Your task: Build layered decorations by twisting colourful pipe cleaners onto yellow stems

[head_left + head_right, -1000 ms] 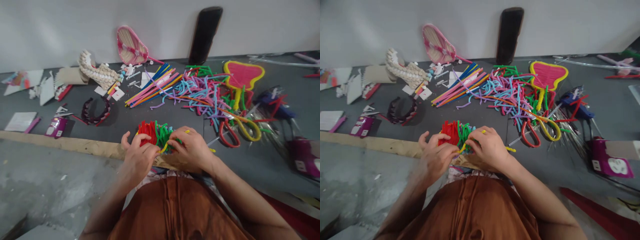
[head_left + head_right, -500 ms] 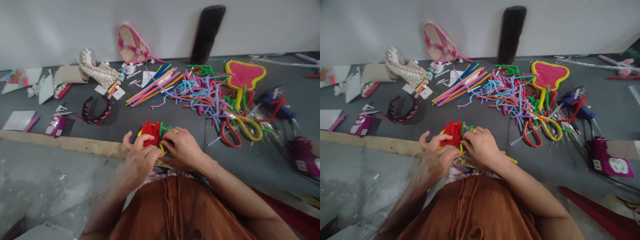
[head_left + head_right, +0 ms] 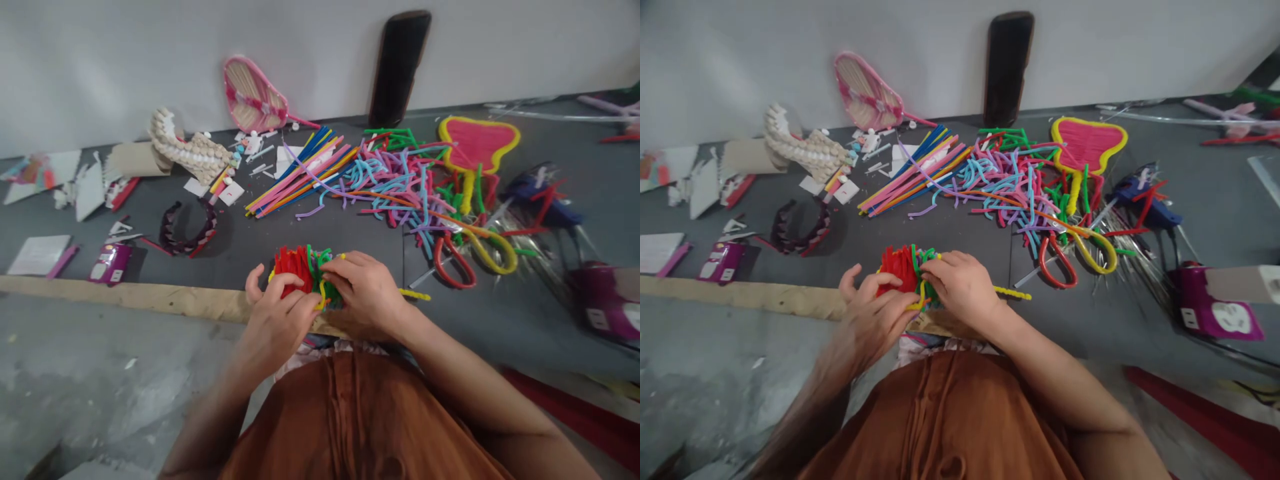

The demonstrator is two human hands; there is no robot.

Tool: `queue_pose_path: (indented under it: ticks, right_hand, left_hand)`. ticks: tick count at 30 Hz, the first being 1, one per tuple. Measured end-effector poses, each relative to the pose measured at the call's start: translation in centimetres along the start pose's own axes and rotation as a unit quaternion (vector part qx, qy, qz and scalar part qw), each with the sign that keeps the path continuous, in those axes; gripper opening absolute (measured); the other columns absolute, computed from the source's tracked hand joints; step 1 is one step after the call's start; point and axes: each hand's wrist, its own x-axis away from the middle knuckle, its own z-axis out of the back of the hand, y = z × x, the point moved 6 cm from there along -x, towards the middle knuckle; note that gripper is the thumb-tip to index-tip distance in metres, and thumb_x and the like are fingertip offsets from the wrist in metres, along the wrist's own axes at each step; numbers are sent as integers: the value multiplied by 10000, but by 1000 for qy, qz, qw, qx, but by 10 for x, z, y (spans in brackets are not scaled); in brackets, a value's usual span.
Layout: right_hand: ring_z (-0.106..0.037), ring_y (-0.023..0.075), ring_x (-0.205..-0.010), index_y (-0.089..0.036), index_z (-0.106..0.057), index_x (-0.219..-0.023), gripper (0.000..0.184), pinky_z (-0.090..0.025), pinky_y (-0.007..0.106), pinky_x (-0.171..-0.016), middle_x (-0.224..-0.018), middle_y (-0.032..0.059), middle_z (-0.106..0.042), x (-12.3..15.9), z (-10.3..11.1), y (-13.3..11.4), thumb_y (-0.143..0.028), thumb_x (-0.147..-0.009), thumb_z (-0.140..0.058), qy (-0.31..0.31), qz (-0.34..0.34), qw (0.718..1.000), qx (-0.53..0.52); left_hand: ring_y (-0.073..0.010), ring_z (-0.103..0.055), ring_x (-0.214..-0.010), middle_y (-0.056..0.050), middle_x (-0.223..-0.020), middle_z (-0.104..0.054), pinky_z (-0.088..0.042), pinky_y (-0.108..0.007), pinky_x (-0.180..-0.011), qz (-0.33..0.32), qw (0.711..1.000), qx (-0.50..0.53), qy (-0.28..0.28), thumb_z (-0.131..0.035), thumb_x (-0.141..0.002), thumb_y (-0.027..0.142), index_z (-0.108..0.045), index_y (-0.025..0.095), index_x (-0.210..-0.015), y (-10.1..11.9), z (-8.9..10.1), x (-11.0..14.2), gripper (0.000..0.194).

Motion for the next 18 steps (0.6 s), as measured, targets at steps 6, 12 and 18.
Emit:
queue_pose_path:
  ticks: [6,12,18]
  right_hand:
    - [-641,151,-792,-172,-685,-1001,163,-466,232,-705,-890,59,-691,-9,-6,2,-191,-932,-539,3,-8,995,-96]
    - [-634,196,-970,-173,-620,-1178,263,-492,312,-852,-1071,92,-690,-15,3,-6,-200,-949,-494,25,20,997,-72]
    - [-646,189,-928,-181,-632,-1069,197,-518,321,-827,-987,91,-696,24,26,-10,-208,-942,-483,98,14,992,-84]
  left_hand:
    - [-207,-578,-940,51,-664,-656,-107,-578,-1092,-31,999,-21,3,-623,-861,187,-639,304,-1056,3,-1,0,228]
    - [-198,-590,-926,49,-728,-680,-140,-566,-1095,-23,1000,-8,20,-577,-911,255,-649,266,-947,3,1,-2,81]
    - [-211,-581,-952,66,-924,-725,-174,-568,-1069,17,1000,-20,16,-595,-905,232,-672,331,-954,-2,10,-6,135]
